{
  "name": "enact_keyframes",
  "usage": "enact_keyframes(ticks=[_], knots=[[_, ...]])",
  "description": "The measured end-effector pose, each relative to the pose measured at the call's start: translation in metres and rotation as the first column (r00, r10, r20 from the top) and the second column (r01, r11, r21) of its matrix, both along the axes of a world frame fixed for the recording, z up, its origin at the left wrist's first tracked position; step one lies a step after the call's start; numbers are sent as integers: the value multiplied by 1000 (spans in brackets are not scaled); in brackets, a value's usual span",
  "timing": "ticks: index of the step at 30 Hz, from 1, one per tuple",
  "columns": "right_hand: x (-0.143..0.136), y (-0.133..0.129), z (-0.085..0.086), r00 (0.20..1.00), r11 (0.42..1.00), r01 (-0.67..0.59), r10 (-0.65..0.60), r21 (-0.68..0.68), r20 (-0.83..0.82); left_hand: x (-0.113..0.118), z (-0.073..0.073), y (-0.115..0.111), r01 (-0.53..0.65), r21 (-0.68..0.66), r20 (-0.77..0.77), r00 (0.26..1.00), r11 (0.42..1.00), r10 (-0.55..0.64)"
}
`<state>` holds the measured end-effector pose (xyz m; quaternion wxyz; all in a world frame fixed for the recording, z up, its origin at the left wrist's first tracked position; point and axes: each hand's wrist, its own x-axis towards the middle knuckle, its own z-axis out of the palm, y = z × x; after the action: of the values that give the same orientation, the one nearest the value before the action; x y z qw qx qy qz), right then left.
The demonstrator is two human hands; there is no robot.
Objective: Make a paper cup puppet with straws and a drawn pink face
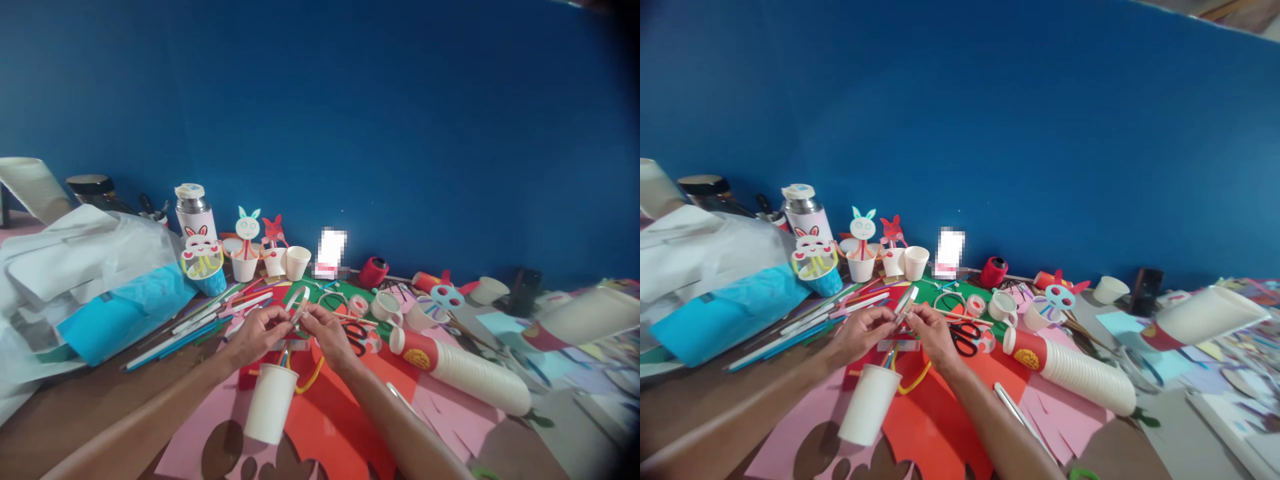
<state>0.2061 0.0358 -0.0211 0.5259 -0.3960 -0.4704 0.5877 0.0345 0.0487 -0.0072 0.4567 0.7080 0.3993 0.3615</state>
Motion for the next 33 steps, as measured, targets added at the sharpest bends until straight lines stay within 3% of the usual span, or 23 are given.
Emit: enact_keyframes(ticks=[6, 13, 17, 20, 33], knots=[[0, 0, 1, 994, 995, 73, -78, 67, 81, 4, 1, -2, 34, 25, 52, 998, 999, -35], [5, -2, 8, 925, 960, 99, -187, 263, 332, 2, -1, -1, -66, 230, -20, 997, 971, 73], [7, -3, 6, 865, 953, 38, -181, 299, 467, -1, -4, -1, -146, 320, -12, 987, 936, 159], [5, -4, 3, 846, 957, 6, -160, 291, 509, -1, -6, -2, -138, 358, -22, 988, 924, 156], [5, -4, -3, 827, 959, -48, -119, 280, 550, 1, -8, 2, -35, 314, -9, 999, 949, 39]])
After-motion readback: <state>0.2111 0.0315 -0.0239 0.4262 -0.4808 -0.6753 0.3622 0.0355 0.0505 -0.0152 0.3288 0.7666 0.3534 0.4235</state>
